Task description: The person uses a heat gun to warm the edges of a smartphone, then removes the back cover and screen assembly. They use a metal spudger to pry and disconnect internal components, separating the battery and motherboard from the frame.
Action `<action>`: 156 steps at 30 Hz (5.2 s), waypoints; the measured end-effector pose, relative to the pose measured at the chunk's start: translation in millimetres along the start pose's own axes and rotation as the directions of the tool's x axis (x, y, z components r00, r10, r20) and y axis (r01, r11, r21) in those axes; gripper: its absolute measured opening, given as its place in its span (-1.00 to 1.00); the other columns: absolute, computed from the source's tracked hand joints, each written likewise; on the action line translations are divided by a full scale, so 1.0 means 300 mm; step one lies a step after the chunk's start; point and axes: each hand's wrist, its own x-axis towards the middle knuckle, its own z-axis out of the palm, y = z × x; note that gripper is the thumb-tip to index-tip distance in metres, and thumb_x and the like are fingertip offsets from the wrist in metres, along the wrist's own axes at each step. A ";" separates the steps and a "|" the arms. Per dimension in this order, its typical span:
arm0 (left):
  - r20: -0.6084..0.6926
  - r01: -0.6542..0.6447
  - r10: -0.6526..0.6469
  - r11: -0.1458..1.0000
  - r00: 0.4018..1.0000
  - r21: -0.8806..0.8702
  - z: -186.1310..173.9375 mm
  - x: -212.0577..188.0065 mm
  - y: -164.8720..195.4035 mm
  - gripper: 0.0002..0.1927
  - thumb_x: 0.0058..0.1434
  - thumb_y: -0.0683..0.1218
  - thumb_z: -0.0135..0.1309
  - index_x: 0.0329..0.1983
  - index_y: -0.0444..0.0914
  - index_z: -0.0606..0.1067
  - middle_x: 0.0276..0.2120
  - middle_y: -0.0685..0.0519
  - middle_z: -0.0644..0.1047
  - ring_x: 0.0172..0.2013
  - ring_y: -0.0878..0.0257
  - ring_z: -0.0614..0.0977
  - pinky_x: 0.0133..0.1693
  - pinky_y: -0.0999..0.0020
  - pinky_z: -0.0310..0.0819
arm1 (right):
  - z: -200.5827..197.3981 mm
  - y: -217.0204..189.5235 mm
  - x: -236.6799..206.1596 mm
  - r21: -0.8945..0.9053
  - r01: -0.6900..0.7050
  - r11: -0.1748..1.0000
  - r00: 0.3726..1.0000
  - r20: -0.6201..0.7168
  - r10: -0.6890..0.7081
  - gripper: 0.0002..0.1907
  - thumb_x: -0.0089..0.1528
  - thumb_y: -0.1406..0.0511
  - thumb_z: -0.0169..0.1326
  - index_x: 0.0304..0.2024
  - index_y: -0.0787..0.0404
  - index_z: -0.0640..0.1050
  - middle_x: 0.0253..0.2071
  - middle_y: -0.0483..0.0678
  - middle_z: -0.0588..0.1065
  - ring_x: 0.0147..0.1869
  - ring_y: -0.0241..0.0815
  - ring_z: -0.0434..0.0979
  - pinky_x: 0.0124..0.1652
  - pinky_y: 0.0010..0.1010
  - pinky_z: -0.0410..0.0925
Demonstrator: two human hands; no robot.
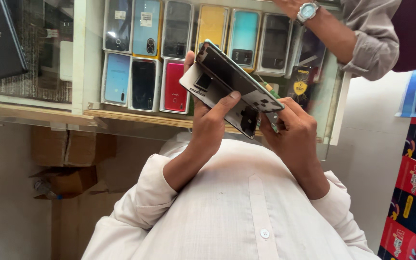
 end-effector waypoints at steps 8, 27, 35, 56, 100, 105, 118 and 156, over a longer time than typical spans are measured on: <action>0.026 -0.026 0.026 1.000 0.999 0.013 -0.074 0.006 0.029 0.12 0.29 -0.41 0.01 0.64 0.02 -0.38 0.17 -0.03 0.35 0.14 0.24 0.49 0.29 0.25 0.44 | 0.089 -0.032 0.009 -0.075 0.037 0.996 0.999 -0.021 -0.038 -0.79 0.15 0.50 0.30 -0.23 0.32 0.54 -0.27 0.00 0.49 -0.49 -0.22 0.38 -0.45 -0.37 0.27; 0.125 -0.102 0.110 0.993 0.986 -0.065 -0.177 0.001 0.105 0.03 0.25 -0.51 -0.18 0.64 0.00 -0.23 0.44 -0.18 0.23 0.33 -0.02 0.49 0.35 0.11 0.47 | 0.221 -0.131 -0.026 -0.309 0.178 0.934 0.969 -0.108 -0.220 -0.67 0.09 0.47 0.36 -0.10 0.30 0.59 -0.17 0.01 0.56 -0.25 -0.05 0.59 -0.30 -0.29 0.44; 0.131 -0.080 0.080 0.997 0.988 -0.003 -0.180 0.007 0.108 -0.01 0.25 -0.49 -0.19 0.64 -0.01 -0.22 0.42 -0.17 0.23 0.26 0.06 0.53 0.30 0.19 0.52 | 0.222 -0.162 -0.013 -0.291 0.120 0.949 0.981 -0.112 -0.159 -0.70 0.10 0.42 0.38 -0.17 0.25 0.56 -0.21 -0.01 0.53 -0.28 -0.07 0.58 -0.31 -0.30 0.44; 0.173 0.174 -0.148 0.973 0.974 -0.148 -0.225 0.028 0.138 0.08 0.00 -0.46 -0.30 0.61 0.02 -0.16 0.35 -0.13 0.28 0.25 -0.16 0.53 -0.03 0.08 0.75 | 0.166 -0.018 -0.038 -0.068 -0.059 0.996 0.998 -0.034 0.057 -0.87 0.29 0.45 0.25 -0.18 0.37 0.55 -0.39 -0.03 0.40 -0.47 -0.28 0.29 -0.42 -0.43 0.19; -0.365 0.376 -0.129 0.525 0.922 0.764 -0.687 0.203 -0.102 -0.61 0.20 -0.11 0.13 0.09 -0.29 0.49 -0.24 -0.07 0.69 -0.26 0.17 0.75 -0.21 0.25 0.64 | 0.216 0.093 -0.113 0.740 -0.516 0.431 0.823 0.290 0.488 -0.82 0.34 0.37 0.12 -0.07 0.39 0.55 -0.26 -0.01 0.56 -0.48 -0.46 0.22 -0.44 -0.63 0.15; -0.167 0.120 0.145 0.291 0.975 0.949 -0.671 0.172 -0.073 -0.59 0.16 -0.12 0.25 0.07 -0.33 0.52 -0.09 -0.13 0.61 -0.16 0.04 0.67 -0.12 0.18 0.55 | 0.215 0.085 -0.097 0.686 -0.526 0.503 0.833 0.294 0.469 -0.80 0.33 0.35 0.12 -0.08 0.39 0.56 -0.28 -0.02 0.57 -0.48 -0.47 0.22 -0.44 -0.63 0.16; 0.422 0.152 -0.127 0.988 0.898 -0.027 -0.414 0.136 -0.082 -0.62 0.45 0.02 0.16 -0.02 -0.43 0.46 -0.14 -0.16 0.65 -0.12 0.07 0.75 -0.05 0.15 0.78 | 0.228 0.136 -0.054 0.669 -0.466 0.579 0.885 0.351 0.307 -0.79 0.34 0.35 0.15 -0.05 0.40 0.57 -0.47 -0.21 0.42 -0.46 -0.49 0.21 -0.46 -0.58 0.10; 0.349 -0.455 0.316 0.759 0.883 0.466 -0.206 0.047 0.051 -0.82 0.36 -0.24 0.21 0.00 -0.41 0.60 -0.24 0.00 0.69 -0.26 0.34 0.74 -0.19 0.47 0.66 | 0.261 0.045 0.036 0.851 -0.483 0.206 0.809 0.344 0.476 -0.85 0.33 0.34 0.19 -0.24 0.34 0.59 -0.29 0.01 0.60 -0.54 -0.50 0.23 -0.50 -0.66 0.09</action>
